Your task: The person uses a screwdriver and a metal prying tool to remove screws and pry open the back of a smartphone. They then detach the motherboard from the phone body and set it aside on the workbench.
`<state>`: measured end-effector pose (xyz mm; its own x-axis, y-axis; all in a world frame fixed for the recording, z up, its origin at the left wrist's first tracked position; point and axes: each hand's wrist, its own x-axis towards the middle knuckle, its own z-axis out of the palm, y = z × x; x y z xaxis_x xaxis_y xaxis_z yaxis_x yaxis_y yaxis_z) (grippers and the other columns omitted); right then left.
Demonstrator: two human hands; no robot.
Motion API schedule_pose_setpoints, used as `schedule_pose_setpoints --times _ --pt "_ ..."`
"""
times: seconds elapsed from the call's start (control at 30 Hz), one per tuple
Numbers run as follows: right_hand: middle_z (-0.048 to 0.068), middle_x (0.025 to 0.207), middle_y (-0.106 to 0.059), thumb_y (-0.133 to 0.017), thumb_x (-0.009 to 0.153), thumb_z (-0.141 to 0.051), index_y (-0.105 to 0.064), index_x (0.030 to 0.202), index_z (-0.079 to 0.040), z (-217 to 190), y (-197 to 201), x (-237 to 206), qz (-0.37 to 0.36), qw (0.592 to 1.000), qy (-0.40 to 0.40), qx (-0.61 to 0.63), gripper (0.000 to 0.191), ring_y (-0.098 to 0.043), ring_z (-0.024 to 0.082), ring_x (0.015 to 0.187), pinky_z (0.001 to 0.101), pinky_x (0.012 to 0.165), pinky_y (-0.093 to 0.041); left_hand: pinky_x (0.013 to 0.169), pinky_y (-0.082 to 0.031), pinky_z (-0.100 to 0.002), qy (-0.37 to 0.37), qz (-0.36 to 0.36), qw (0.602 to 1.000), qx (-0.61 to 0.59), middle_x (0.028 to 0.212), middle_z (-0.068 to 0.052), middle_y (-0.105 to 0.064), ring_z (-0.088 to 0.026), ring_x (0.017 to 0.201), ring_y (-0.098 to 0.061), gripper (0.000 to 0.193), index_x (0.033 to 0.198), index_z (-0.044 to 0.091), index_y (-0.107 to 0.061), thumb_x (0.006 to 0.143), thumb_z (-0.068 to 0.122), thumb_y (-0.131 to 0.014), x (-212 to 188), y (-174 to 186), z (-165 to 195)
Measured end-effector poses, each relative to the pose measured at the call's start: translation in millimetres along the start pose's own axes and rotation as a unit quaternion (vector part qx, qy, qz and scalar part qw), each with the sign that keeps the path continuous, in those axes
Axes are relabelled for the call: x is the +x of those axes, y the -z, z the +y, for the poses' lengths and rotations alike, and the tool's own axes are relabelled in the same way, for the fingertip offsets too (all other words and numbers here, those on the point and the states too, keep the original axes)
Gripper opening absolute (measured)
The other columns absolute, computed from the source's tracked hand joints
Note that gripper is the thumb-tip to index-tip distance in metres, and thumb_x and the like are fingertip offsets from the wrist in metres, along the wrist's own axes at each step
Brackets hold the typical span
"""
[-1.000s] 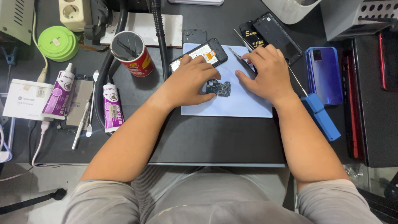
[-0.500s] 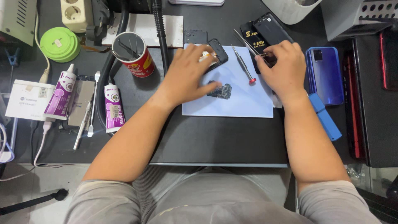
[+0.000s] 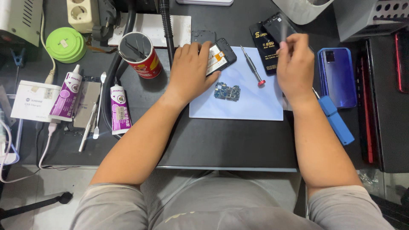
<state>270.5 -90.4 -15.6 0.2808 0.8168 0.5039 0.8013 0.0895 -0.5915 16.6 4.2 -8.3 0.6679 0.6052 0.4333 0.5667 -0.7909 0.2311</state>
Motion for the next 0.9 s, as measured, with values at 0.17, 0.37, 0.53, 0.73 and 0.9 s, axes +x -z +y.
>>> schedule_pose_setpoints --times 0.17,0.37,0.53,0.73,0.9 --pt "0.016 0.109 -0.071 -0.047 0.123 -0.007 -0.038 0.135 -0.006 -3.4 -8.1 -1.3 0.024 0.924 -0.066 0.375 0.015 -0.071 0.019 0.091 0.0309 0.085 -0.060 0.091 -0.047 -0.046 0.019 -0.017 0.996 -0.081 0.120 -0.020 -0.052 -0.037 0.106 -0.058 0.080 0.139 -0.004 -0.051 0.076 0.033 -0.085 1.3 1.4 0.5" --pt "0.016 0.127 -0.066 -0.057 0.110 0.006 -0.038 0.143 -0.008 -3.1 -5.1 -2.2 0.000 0.800 -0.130 0.586 0.041 -0.068 0.019 0.107 0.0298 0.095 -0.056 0.095 -0.050 -0.046 -0.001 0.009 0.995 -0.104 0.124 -0.021 -0.049 -0.038 0.112 -0.057 0.082 0.140 -0.007 -0.049 0.077 0.032 -0.086 1.3 -2.6 0.6" --pt "0.016 0.124 -0.067 -0.062 0.112 0.006 -0.040 0.143 -0.009 -1.7 -7.5 -4.6 0.001 0.796 -0.118 0.594 0.040 -0.069 0.020 0.106 0.0302 0.094 -0.057 0.101 -0.049 -0.045 -0.034 0.055 0.988 -0.139 0.131 -0.021 -0.046 -0.040 0.120 -0.055 0.082 0.142 -0.007 -0.048 0.080 0.029 -0.087 1.2 -3.5 2.1" --pt "0.015 0.115 -0.071 -0.058 0.115 -0.001 -0.041 0.138 -0.009 0.4 -6.9 -4.7 0.006 0.778 -0.159 0.607 0.030 -0.072 0.022 0.097 0.0320 0.084 -0.058 0.104 -0.052 -0.042 -0.039 0.128 0.965 -0.227 0.134 -0.019 -0.046 -0.036 0.121 -0.056 0.080 0.144 -0.004 -0.046 0.082 0.024 -0.088 -0.9 2.3 9.7" --pt "0.014 0.113 -0.072 -0.057 0.112 -0.006 -0.040 0.134 -0.012 1.4 -7.0 -6.8 0.005 0.766 -0.181 0.617 0.028 -0.074 0.025 0.101 0.0344 0.085 -0.059 0.086 -0.057 -0.033 0.049 0.108 0.929 -0.350 0.124 -0.012 -0.054 -0.023 0.104 -0.063 0.068 0.140 0.000 -0.053 0.082 0.013 -0.086 -3.0 -1.0 8.2"
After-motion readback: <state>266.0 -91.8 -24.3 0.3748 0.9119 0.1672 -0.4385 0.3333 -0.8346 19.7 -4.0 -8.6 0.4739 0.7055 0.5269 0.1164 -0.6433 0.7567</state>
